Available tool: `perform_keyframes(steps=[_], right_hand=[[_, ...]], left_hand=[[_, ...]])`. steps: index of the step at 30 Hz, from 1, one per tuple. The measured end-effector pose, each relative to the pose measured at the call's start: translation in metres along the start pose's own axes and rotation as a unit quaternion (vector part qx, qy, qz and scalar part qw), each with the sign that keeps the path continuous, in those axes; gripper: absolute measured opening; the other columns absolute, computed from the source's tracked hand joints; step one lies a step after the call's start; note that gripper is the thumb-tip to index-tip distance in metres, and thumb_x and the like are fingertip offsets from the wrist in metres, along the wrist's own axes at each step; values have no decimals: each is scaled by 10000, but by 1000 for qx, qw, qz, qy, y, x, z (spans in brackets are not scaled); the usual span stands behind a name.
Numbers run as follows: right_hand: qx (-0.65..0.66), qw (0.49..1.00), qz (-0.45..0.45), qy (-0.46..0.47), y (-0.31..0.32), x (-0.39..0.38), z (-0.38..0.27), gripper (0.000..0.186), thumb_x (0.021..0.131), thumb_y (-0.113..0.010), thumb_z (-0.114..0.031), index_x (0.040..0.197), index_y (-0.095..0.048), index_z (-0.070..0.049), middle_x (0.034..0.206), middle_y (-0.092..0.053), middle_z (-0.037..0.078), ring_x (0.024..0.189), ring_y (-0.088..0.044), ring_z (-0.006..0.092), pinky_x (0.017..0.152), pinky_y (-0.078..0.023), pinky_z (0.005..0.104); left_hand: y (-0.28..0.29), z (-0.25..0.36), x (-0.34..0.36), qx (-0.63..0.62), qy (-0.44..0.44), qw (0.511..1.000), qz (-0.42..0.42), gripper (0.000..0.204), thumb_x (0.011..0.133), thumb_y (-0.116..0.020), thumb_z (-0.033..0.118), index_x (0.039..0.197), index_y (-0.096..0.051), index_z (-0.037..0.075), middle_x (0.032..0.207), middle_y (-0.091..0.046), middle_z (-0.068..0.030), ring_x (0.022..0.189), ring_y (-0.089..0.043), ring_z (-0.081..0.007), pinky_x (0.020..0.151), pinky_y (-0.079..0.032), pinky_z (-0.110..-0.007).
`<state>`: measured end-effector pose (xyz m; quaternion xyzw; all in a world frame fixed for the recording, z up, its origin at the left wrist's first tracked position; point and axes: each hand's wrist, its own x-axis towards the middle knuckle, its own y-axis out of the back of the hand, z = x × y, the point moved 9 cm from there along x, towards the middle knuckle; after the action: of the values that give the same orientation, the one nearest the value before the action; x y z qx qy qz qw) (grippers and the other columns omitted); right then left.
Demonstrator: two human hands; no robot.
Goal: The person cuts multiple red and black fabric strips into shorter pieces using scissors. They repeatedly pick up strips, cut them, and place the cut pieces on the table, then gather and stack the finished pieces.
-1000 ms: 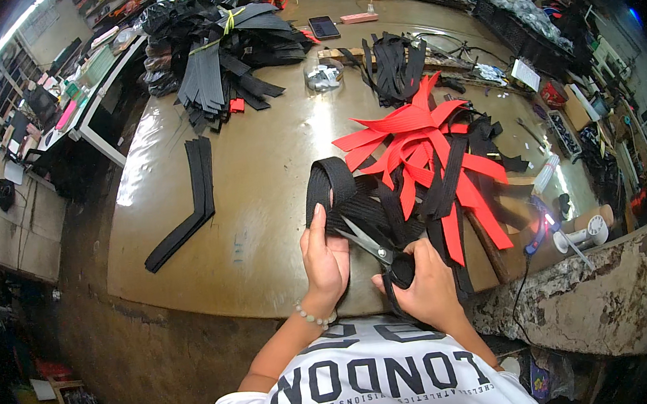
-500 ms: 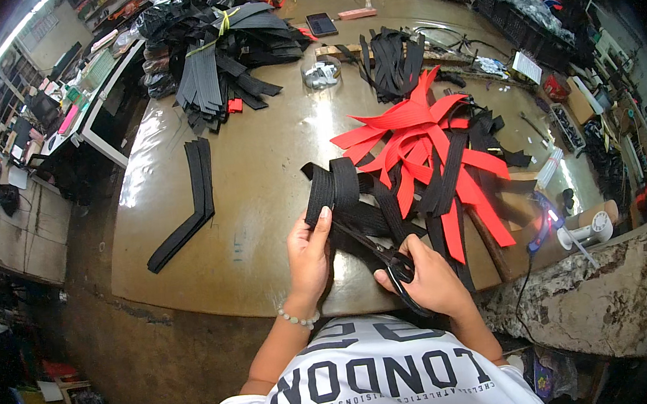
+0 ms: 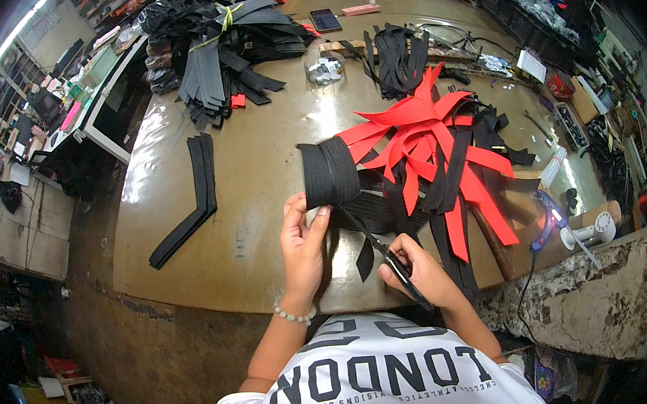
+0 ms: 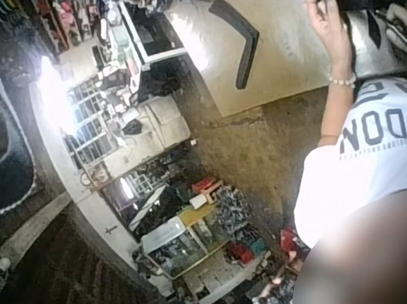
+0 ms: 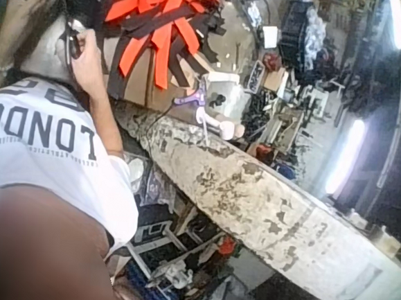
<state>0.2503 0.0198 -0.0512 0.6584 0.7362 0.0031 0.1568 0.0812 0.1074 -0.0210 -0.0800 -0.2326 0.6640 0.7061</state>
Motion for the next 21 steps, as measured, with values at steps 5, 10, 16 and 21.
perform_keyframes(steps=[5, 10, 16, 21], right_hand=[[39, 998, -25, 40, -9, 5, -7, 412, 857, -726, -322, 940, -443, -35, 698, -506, 26, 646, -464, 82, 562, -397, 271], [-76, 995, 28, 50, 0, -2, -24, 507, 772, -789, -384, 936, -480, -17, 734, -560, 95, 643, -546, 175, 591, -444, 323], [-312, 891, 231, 235, 12, -14, -64, 565, 655, -845, -343, 929, -500, 11, 837, -517, 152, 737, -559, 318, 643, -467, 388], [-371, 835, 275, 298, 13, -15, -71, 574, 650, -847, -350, 925, -505, 20, 842, -512, 148, 749, -547, 329, 626, -456, 404]], left_hand=[[0, 39, -7, 240, -209, 948, -24, 182, 834, -652, -31, 1003, -640, 33, 1117, -452, -51, 985, -502, -121, 865, -415, -245], [6, 37, -4, 190, -118, 971, -88, 223, 846, -588, -56, 1043, -672, 9, 1084, -569, -131, 1043, -553, -161, 830, -471, -268], [-1, 30, -3, -21, 43, 992, -115, 524, 934, -502, 304, 1243, -551, -117, 1222, -582, -143, 1109, -549, -181, 998, -379, -283], [-8, 16, -14, 0, 142, 984, -105, 528, 901, -600, 79, 1380, -427, -60, 1256, -560, -111, 1140, -535, -127, 992, -407, -270]])
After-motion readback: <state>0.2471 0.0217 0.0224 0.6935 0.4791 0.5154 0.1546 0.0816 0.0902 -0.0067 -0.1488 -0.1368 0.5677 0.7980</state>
